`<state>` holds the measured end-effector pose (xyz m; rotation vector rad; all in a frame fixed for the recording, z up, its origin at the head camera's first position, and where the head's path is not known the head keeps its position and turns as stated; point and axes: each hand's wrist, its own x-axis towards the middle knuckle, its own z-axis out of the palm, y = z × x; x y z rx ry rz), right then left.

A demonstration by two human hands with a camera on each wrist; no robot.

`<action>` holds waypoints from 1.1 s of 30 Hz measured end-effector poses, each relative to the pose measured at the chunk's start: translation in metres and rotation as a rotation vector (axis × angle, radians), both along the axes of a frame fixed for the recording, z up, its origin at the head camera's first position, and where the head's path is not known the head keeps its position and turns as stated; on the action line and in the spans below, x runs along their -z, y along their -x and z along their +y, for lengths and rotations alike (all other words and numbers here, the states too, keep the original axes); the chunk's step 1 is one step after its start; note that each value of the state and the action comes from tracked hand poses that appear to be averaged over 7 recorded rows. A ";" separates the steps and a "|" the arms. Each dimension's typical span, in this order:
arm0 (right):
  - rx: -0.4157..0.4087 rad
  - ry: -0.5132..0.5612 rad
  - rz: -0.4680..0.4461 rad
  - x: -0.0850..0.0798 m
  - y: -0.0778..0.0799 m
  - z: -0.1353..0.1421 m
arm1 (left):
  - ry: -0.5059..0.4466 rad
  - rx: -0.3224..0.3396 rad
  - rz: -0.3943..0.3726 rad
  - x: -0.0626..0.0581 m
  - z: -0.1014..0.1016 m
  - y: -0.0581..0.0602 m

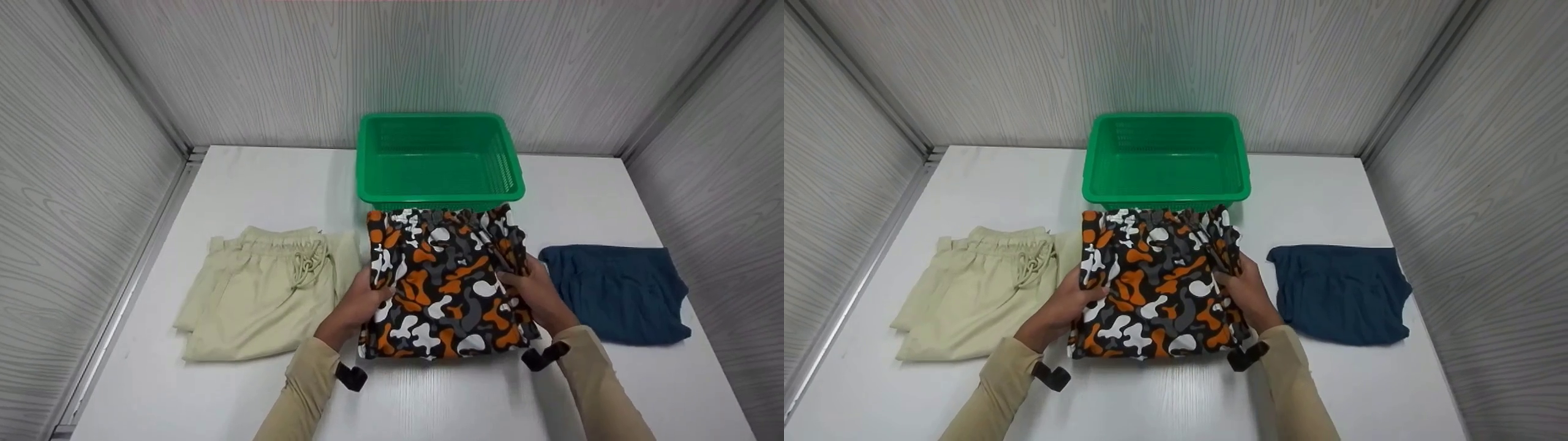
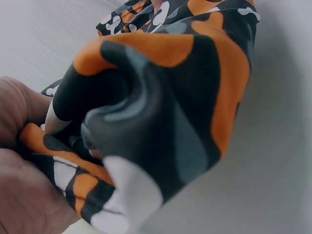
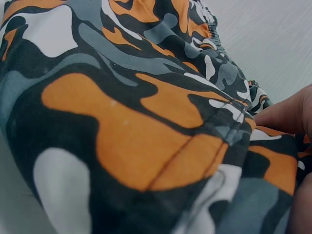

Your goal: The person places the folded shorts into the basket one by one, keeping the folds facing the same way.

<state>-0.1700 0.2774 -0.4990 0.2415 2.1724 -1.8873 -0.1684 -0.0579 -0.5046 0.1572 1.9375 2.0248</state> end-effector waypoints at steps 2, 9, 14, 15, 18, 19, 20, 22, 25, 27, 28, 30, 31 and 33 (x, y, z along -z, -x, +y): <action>0.001 -0.004 0.015 -0.008 0.004 0.001 | -0.018 -0.004 -0.001 -0.007 0.001 0.005; -0.002 -0.008 0.028 -0.033 0.026 0.001 | -0.021 -0.031 -0.010 -0.027 0.001 0.026; -0.006 -0.002 0.041 -0.049 0.044 0.003 | -0.012 -0.046 -0.032 -0.041 0.003 0.045; -0.006 -0.006 0.038 -0.053 0.048 0.003 | -0.008 -0.051 -0.042 -0.044 0.004 0.049; -0.013 -0.035 0.025 -0.063 0.060 0.007 | 0.013 -0.053 -0.050 -0.052 0.007 0.063; -0.016 -0.045 0.022 -0.064 0.060 0.007 | 0.016 -0.049 -0.037 -0.052 0.007 0.063; -0.017 -0.054 0.017 -0.066 0.060 0.006 | 0.030 -0.043 -0.032 -0.053 0.007 0.063; -0.021 -0.066 0.011 -0.068 0.060 0.006 | 0.051 -0.031 -0.019 -0.054 0.006 0.063; -0.016 -0.062 0.006 -0.069 0.060 0.006 | 0.091 -0.023 -0.029 -0.055 0.006 0.062; -0.013 -0.053 0.010 -0.070 0.059 0.006 | 0.106 -0.026 -0.035 -0.054 0.006 0.062; -0.012 -0.050 0.013 -0.069 0.058 0.005 | 0.105 -0.028 -0.038 -0.054 0.006 0.061; -0.012 -0.052 0.021 -0.069 0.058 0.005 | 0.115 -0.035 -0.037 -0.055 0.007 0.061; -0.012 -0.049 0.021 -0.069 0.058 0.005 | 0.116 -0.038 -0.036 -0.055 0.007 0.061; -0.015 -0.046 0.015 -0.069 0.057 0.004 | 0.108 -0.043 -0.040 -0.055 0.007 0.060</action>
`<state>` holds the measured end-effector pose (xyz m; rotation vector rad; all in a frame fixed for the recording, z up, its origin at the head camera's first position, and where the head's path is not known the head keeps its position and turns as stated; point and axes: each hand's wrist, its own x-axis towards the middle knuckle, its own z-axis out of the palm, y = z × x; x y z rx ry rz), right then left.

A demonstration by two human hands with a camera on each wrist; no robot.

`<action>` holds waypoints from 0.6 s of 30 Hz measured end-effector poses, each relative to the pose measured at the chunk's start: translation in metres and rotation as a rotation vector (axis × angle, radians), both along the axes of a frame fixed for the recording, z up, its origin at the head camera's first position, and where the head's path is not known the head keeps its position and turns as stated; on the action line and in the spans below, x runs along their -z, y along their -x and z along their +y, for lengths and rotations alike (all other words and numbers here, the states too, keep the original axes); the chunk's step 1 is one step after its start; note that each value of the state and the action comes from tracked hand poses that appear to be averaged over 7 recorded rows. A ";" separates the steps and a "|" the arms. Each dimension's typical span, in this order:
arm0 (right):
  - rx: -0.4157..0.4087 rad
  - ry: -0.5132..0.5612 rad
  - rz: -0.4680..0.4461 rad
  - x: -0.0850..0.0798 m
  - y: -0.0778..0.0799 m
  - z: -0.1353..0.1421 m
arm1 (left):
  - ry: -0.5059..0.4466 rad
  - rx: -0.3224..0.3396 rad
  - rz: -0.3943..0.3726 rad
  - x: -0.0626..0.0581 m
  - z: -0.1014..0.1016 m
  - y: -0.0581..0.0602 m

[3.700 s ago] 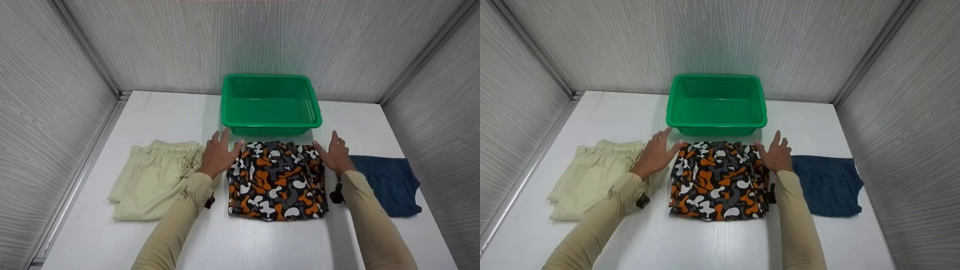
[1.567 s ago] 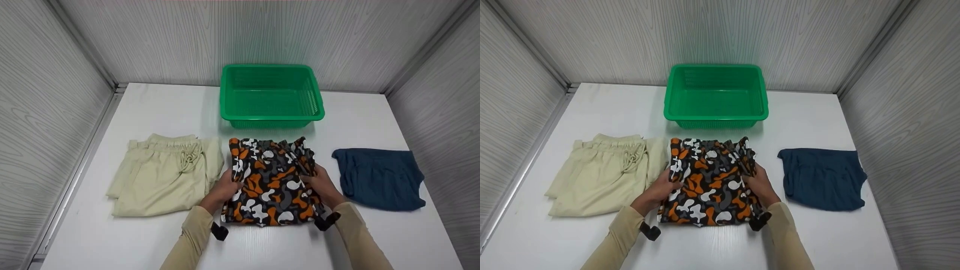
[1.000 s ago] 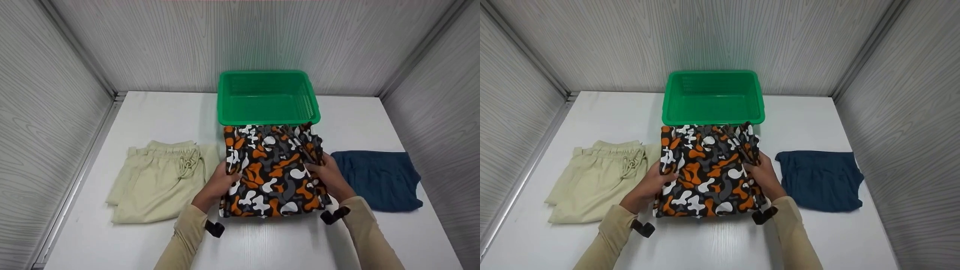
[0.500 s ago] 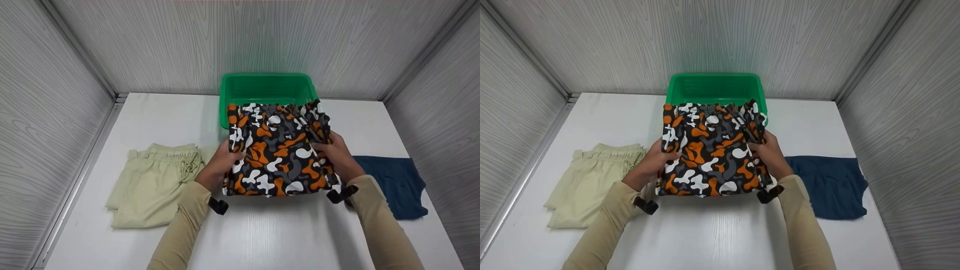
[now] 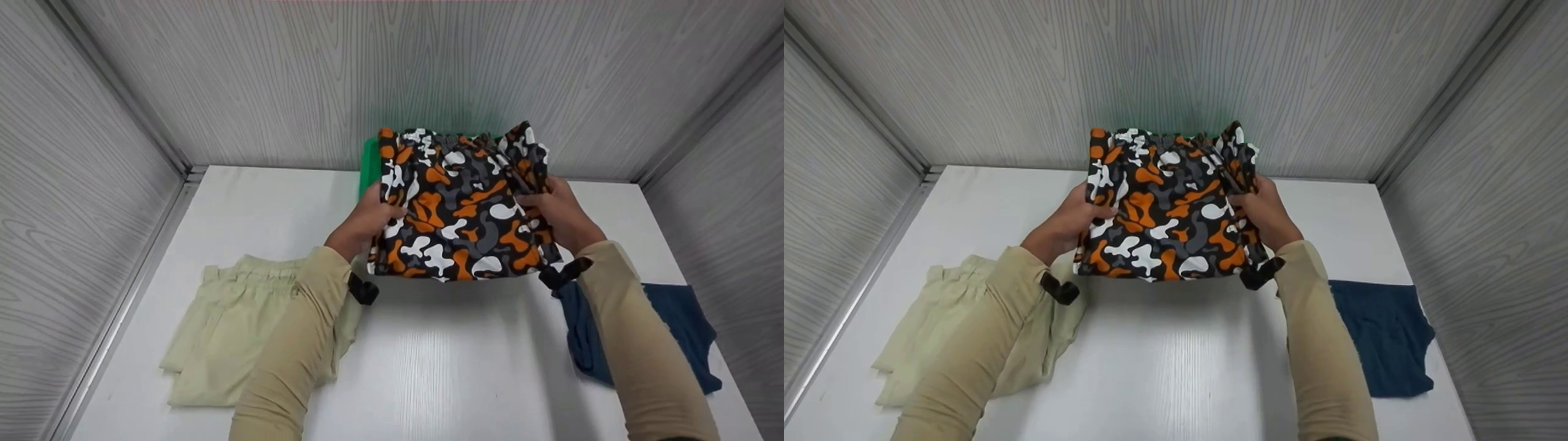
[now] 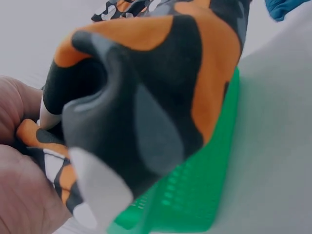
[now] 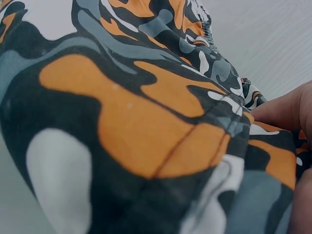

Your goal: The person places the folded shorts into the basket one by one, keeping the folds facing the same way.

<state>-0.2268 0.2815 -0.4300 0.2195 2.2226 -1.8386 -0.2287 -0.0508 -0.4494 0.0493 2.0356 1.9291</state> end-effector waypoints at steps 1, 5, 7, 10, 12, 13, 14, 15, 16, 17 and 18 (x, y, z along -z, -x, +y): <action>-0.002 -0.001 -0.002 0.000 0.000 0.000 | -0.005 -0.003 0.001 0.000 0.000 0.000; -0.009 -0.006 0.025 0.002 0.000 0.000 | -0.023 -0.004 0.011 0.002 0.000 0.000; -0.009 -0.012 0.048 -0.001 -0.001 0.000 | -0.024 0.002 0.016 -0.002 0.000 0.000; -0.008 -0.022 0.072 -0.004 -0.002 -0.001 | -0.018 0.006 0.019 -0.006 -0.001 -0.001; -0.004 -0.029 0.077 -0.006 -0.003 -0.002 | -0.022 0.004 0.027 -0.008 0.000 -0.002; -0.006 -0.037 0.081 -0.006 -0.003 -0.003 | -0.020 0.002 0.033 -0.008 0.000 -0.002; -0.008 -0.044 0.084 -0.007 -0.003 -0.004 | -0.017 -0.004 0.036 -0.008 0.000 -0.003; -0.011 -0.054 0.089 -0.006 -0.003 -0.005 | -0.012 -0.008 0.042 -0.008 0.001 -0.004; -0.013 -0.066 0.093 -0.006 -0.004 -0.006 | -0.003 -0.014 0.048 -0.007 0.002 -0.005; -0.017 -0.081 0.097 -0.006 -0.004 -0.007 | 0.004 -0.015 0.051 -0.006 0.003 -0.006; -0.019 -0.098 0.104 -0.005 -0.005 -0.008 | 0.017 -0.016 0.053 -0.005 0.003 -0.007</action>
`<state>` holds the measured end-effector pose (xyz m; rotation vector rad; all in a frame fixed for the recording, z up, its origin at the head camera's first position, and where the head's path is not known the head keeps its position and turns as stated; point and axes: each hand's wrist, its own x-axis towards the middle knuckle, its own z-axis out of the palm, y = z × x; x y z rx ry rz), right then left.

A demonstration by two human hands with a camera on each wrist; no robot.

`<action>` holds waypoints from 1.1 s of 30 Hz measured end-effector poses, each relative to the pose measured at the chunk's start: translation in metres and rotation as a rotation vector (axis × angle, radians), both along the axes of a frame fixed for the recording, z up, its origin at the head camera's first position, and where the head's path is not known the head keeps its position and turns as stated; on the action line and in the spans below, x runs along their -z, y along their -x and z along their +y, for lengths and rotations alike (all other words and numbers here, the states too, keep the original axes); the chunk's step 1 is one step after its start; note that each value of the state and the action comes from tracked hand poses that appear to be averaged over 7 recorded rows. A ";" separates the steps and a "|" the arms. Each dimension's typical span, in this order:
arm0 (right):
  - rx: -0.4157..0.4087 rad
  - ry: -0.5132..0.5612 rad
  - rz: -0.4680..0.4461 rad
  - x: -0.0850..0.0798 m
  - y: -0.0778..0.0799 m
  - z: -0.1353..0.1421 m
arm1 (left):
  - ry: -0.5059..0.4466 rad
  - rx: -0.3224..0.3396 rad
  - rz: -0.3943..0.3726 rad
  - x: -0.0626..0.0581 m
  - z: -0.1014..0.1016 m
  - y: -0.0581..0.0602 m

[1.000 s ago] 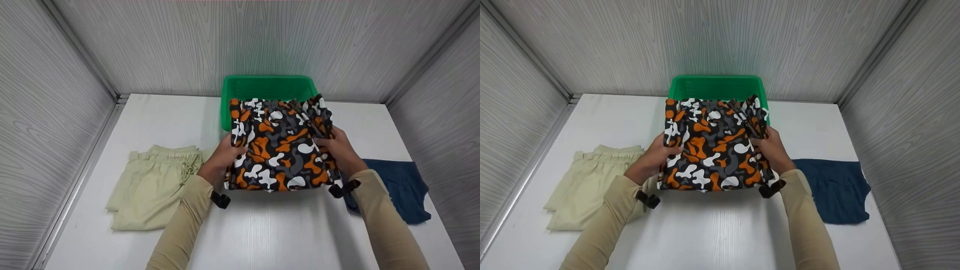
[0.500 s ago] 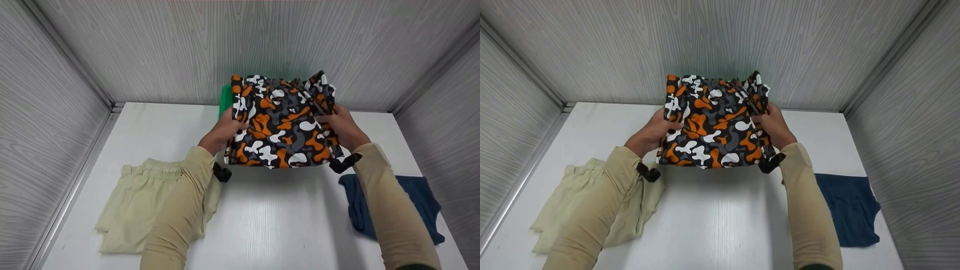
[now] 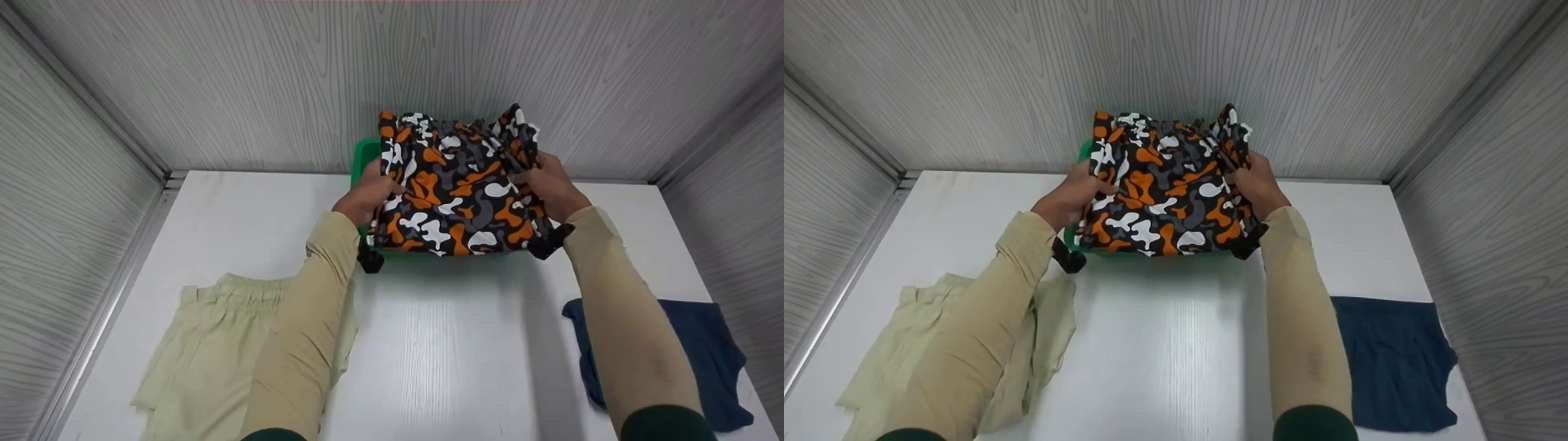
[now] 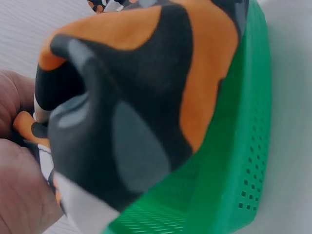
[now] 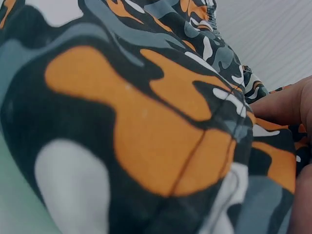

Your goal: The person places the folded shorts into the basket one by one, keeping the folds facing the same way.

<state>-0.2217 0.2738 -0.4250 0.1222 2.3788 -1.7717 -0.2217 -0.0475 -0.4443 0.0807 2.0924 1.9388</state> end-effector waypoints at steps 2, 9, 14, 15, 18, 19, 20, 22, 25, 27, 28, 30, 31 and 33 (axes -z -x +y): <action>-0.002 -0.035 -0.001 0.005 0.001 -0.003 | 0.034 -0.008 -0.002 0.005 0.001 0.000; 0.011 -0.171 0.036 0.015 -0.001 -0.012 | 0.108 -0.030 0.019 0.019 0.005 -0.005; -0.059 -0.323 0.113 0.014 -0.004 -0.022 | 0.200 -0.025 0.010 0.023 0.009 -0.009; -0.083 -0.368 0.125 0.014 -0.005 -0.024 | 0.229 -0.023 -0.003 0.024 0.010 -0.009; -0.157 -0.525 0.132 0.017 -0.008 -0.031 | 0.321 -0.003 -0.069 0.026 0.014 -0.012; -0.179 -0.572 0.123 0.019 -0.009 -0.033 | 0.367 0.016 -0.105 0.027 0.016 -0.013; -0.197 -0.618 0.106 0.022 -0.010 -0.035 | 0.414 0.037 -0.132 0.028 0.017 -0.015; -0.228 -0.690 0.057 0.029 -0.011 -0.037 | 0.522 0.095 -0.171 0.032 0.020 -0.016; -0.240 -0.742 -0.028 0.039 -0.014 -0.039 | 0.664 0.168 -0.205 0.038 0.022 -0.018; -0.240 -0.768 -0.059 0.042 -0.017 -0.039 | 0.705 0.171 -0.213 0.040 0.022 -0.021; -0.238 -0.781 -0.056 0.042 -0.020 -0.040 | 0.718 0.157 -0.202 0.039 0.022 -0.023; -0.235 -0.820 -0.015 0.039 -0.025 -0.043 | 0.743 0.113 -0.143 0.033 0.021 -0.033; -0.231 -0.847 0.021 0.036 -0.029 -0.045 | 0.764 0.098 -0.100 0.028 0.021 -0.039; -0.223 -0.885 0.115 0.028 -0.039 -0.049 | 0.845 0.110 0.003 0.016 0.021 -0.052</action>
